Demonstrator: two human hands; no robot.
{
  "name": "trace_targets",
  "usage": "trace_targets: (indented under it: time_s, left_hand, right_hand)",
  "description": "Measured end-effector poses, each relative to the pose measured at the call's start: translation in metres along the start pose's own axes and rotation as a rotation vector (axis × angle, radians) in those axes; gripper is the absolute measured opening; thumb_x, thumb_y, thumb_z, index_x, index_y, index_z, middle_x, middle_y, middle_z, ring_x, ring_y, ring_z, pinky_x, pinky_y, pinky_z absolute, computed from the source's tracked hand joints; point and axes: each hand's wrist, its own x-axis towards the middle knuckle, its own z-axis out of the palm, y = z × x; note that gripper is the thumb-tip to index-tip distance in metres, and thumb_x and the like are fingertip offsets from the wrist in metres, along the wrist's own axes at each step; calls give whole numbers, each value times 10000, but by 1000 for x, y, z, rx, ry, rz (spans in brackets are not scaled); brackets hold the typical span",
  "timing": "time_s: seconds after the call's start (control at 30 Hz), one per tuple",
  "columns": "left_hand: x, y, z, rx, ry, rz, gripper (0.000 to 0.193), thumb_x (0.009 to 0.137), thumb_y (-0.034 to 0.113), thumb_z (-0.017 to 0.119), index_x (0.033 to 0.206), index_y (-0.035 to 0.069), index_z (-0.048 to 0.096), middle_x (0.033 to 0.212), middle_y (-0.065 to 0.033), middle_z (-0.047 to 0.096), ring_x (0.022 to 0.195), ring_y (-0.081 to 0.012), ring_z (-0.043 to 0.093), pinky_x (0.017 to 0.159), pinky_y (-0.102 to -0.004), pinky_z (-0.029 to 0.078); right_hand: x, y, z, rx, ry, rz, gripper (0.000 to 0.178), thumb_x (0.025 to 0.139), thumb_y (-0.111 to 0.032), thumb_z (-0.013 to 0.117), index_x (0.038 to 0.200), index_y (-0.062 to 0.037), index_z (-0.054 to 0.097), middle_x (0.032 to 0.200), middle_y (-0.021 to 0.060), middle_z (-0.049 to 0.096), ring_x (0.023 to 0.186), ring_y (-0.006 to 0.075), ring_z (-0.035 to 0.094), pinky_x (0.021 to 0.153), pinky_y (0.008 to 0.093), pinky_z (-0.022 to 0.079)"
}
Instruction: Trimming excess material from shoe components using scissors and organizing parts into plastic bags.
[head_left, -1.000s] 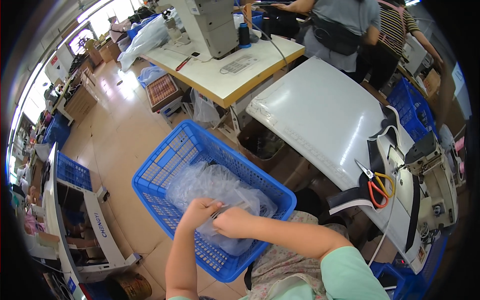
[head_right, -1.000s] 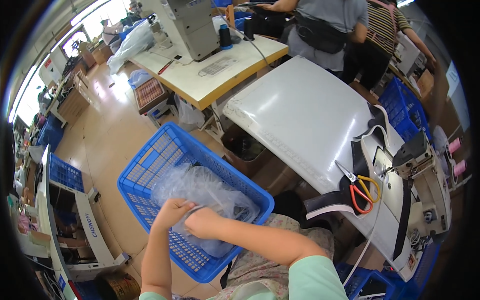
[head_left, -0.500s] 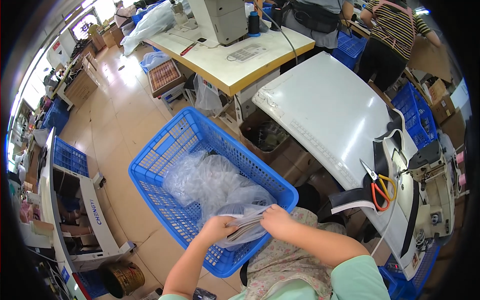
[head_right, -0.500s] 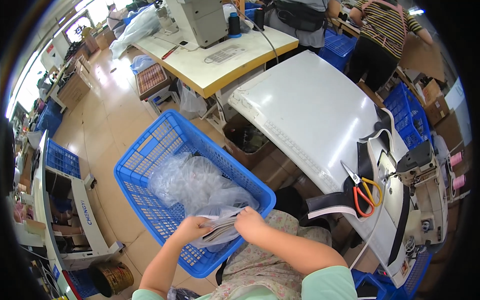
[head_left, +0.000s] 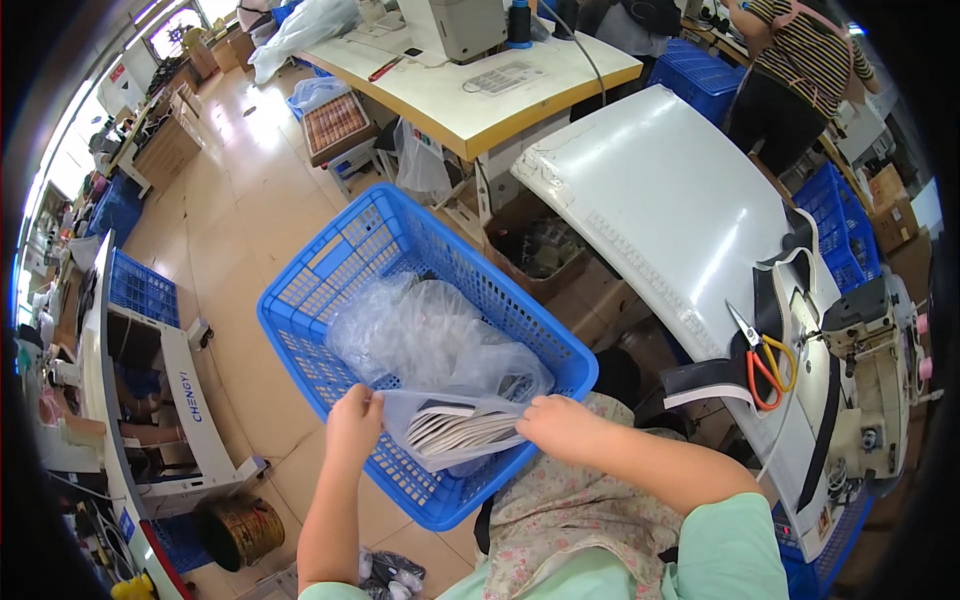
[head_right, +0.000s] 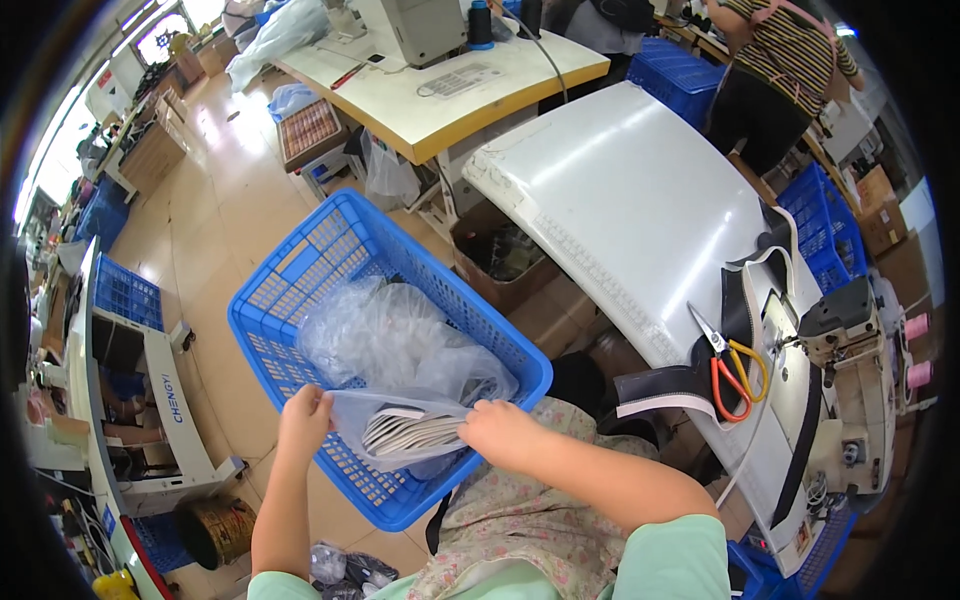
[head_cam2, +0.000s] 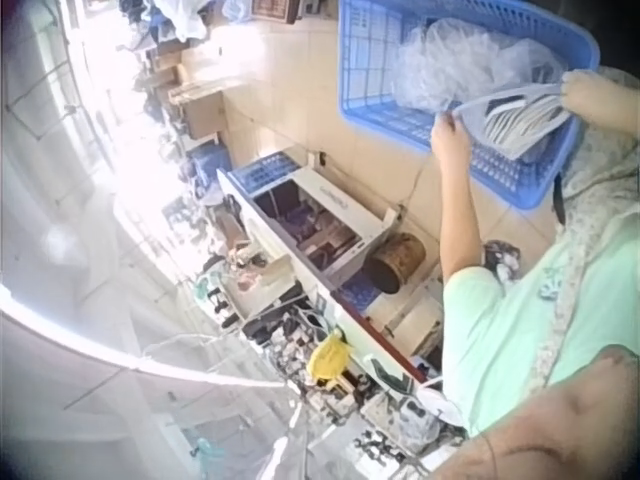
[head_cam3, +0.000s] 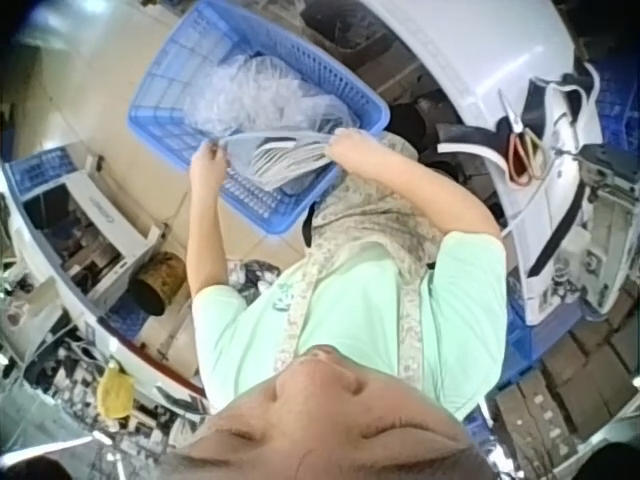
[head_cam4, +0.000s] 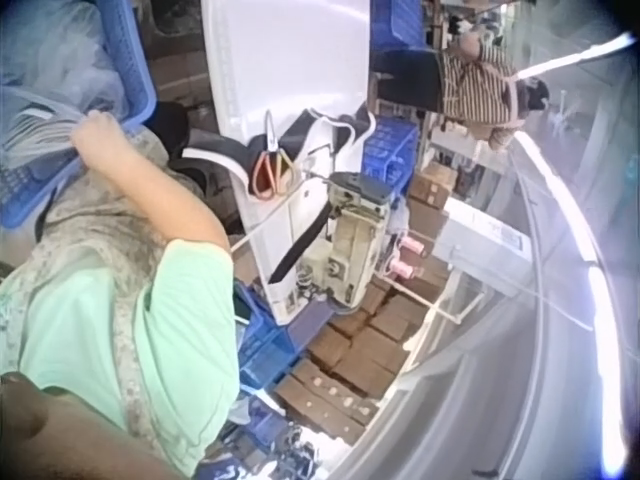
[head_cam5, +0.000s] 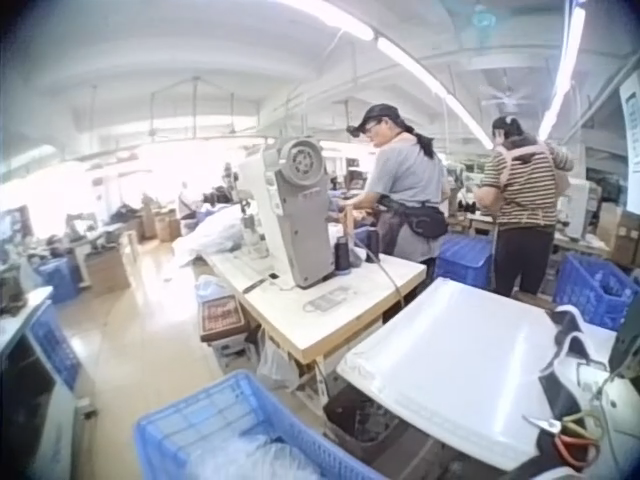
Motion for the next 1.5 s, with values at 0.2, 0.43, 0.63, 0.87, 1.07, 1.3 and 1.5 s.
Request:
trace_targets:
  time_s: [0.2, 0.43, 0.63, 0.87, 1.07, 1.3, 1.5]
  left_hand:
    - [-19, 26, 16, 126, -148, -40, 555, 723, 424, 644, 1057, 12, 484, 822, -178, 640, 797, -358, 619, 694, -420, 475]
    - [-48, 12, -3, 283, -572, 175, 350, 685, 239, 580, 951, 11, 585, 886, -223, 625, 838, -385, 595, 741, -434, 472]
    - [-53, 16, -44, 207, -371, 261, 166, 734, 107, 526, 779, -27, 613, 637, -160, 605, 633, -288, 618, 601, -382, 474]
    - [-105, 76, -141, 95, -190, 260, 167, 813, 112, 552, 827, -28, 641, 644, -128, 613, 605, -243, 620, 674, -337, 488]
    - [-151, 129, -220, -77, 41, 728, 175, 735, 17, 516, 861, -69, 603, 692, -137, 579, 602, -208, 536, 585, -323, 425]
    - [-120, 170, -179, -892, -145, 1177, 255, 826, 140, 560, 692, -70, 503, 722, -219, 575, 653, -248, 546, 608, -325, 430]
    - [-129, 224, -118, -714, -753, 1385, 227, 807, 144, 584, 698, -50, 535, 732, -184, 563, 673, -255, 552, 625, -336, 438]
  right_hand:
    - [-13, 0, 10, 109, -112, 156, 121, 707, -44, 563, 825, -43, 534, 767, 105, 591, 832, 275, 566, 666, 398, 489]
    - [-20, 4, 18, 157, 10, 355, 209, 684, -27, 570, 888, -18, 613, 830, 141, 576, 865, 303, 542, 715, 400, 483]
    - [1, 13, 3, 1, 393, 302, 40, 675, -112, 619, 681, -76, 604, 821, 91, 523, 882, 281, 532, 635, 386, 432]
    - [-21, -2, -82, 206, 523, 337, 121, 695, -114, 648, 735, -60, 547, 818, 70, 537, 820, 276, 557, 659, 410, 435]
    - [-90, -47, -171, 559, 876, -37, 135, 779, -109, 609, 743, -39, 500, 983, 90, 543, 1078, 291, 494, 882, 374, 404]
    - [-151, -110, -162, 1525, 1180, -624, 131, 909, -156, 478, 926, -46, 548, 1075, 160, 503, 1198, 447, 394, 995, 526, 298]
    - [-234, -147, -114, 1752, 1451, -472, 176, 914, -219, 489, 856, -53, 481, 1038, 188, 532, 1054, 444, 526, 908, 513, 411]
